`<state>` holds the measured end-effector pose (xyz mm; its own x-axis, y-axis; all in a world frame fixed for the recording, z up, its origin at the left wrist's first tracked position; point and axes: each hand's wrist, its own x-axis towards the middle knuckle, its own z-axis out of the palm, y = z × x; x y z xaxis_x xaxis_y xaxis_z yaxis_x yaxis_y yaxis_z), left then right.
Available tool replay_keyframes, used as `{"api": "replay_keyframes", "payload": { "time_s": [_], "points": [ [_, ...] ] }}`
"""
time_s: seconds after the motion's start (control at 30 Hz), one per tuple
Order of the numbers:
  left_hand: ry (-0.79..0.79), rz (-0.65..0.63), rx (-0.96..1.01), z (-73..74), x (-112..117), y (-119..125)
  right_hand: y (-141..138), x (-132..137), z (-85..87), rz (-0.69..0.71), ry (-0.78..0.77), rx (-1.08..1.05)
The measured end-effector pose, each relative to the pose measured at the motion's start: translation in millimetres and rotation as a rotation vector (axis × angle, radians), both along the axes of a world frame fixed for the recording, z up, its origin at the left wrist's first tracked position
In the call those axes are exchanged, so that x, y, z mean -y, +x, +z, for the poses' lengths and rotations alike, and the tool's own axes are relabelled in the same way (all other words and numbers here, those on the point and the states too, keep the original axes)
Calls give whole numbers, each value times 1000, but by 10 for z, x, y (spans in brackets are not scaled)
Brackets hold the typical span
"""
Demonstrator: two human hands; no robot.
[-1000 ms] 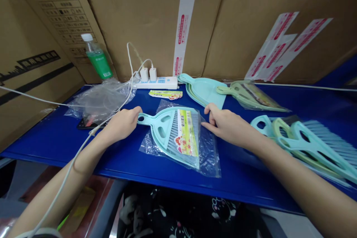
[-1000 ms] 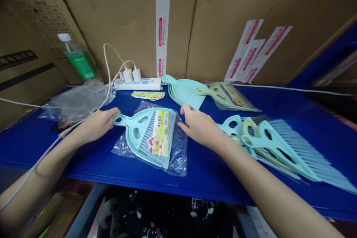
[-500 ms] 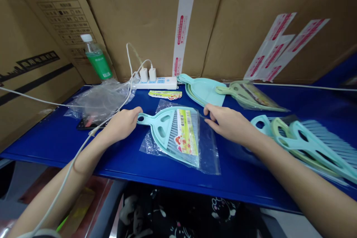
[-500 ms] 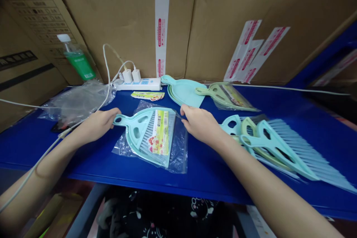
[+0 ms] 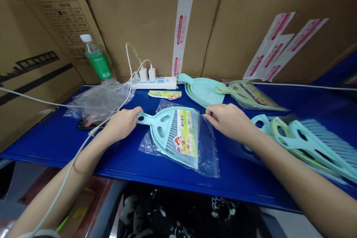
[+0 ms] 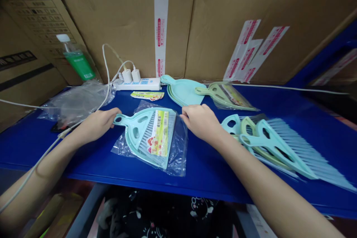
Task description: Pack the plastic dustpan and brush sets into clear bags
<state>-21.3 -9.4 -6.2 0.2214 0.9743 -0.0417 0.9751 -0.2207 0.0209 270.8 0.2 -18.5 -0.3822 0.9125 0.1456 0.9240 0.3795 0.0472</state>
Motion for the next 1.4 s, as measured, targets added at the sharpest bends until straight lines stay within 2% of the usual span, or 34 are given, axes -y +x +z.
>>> {"api": "replay_keyframes", "payload": {
  "time_s": [0.2, 0.43, 0.5, 0.6, 0.73, 0.83, 0.93, 1.03, 1.13, 1.23, 1.4],
  "points": [
    [12, 13, -33, -7, 6, 11, 123, -18, -37, -2, 32, 77],
    [230, -11, -19, -79, -6, -11, 62, -43, -65, 49, 57, -1],
    [306, -61, 4, -97, -1, -15, 40, -43, -60, 42, 66, 30],
    [372, -234, 86, -122, 16, -13, 23, -26, -48, 26, 80, 90],
    [341, -448, 146, -143, 42, 1, 25, -6, -34, 25, 76, 139],
    [294, -577, 186, -132, 64, 15, 36, -17, -42, 93, 58, 54],
    [251, -678, 254, -98, 92, 29, 43, -43, -74, 183, 24, -61],
    [189, -751, 324, -69, 117, 39, 42, -68, -106, 216, 4, -104],
    [141, -786, 367, -66, 122, 37, 41, -74, -101, 199, 15, -78],
    [141, -768, 384, -73, 111, 30, 37, -52, -49, 189, 23, -41],
    [156, -728, 398, -73, 96, 32, 30, 31, 25, 140, -63, 31]
  ]
}}
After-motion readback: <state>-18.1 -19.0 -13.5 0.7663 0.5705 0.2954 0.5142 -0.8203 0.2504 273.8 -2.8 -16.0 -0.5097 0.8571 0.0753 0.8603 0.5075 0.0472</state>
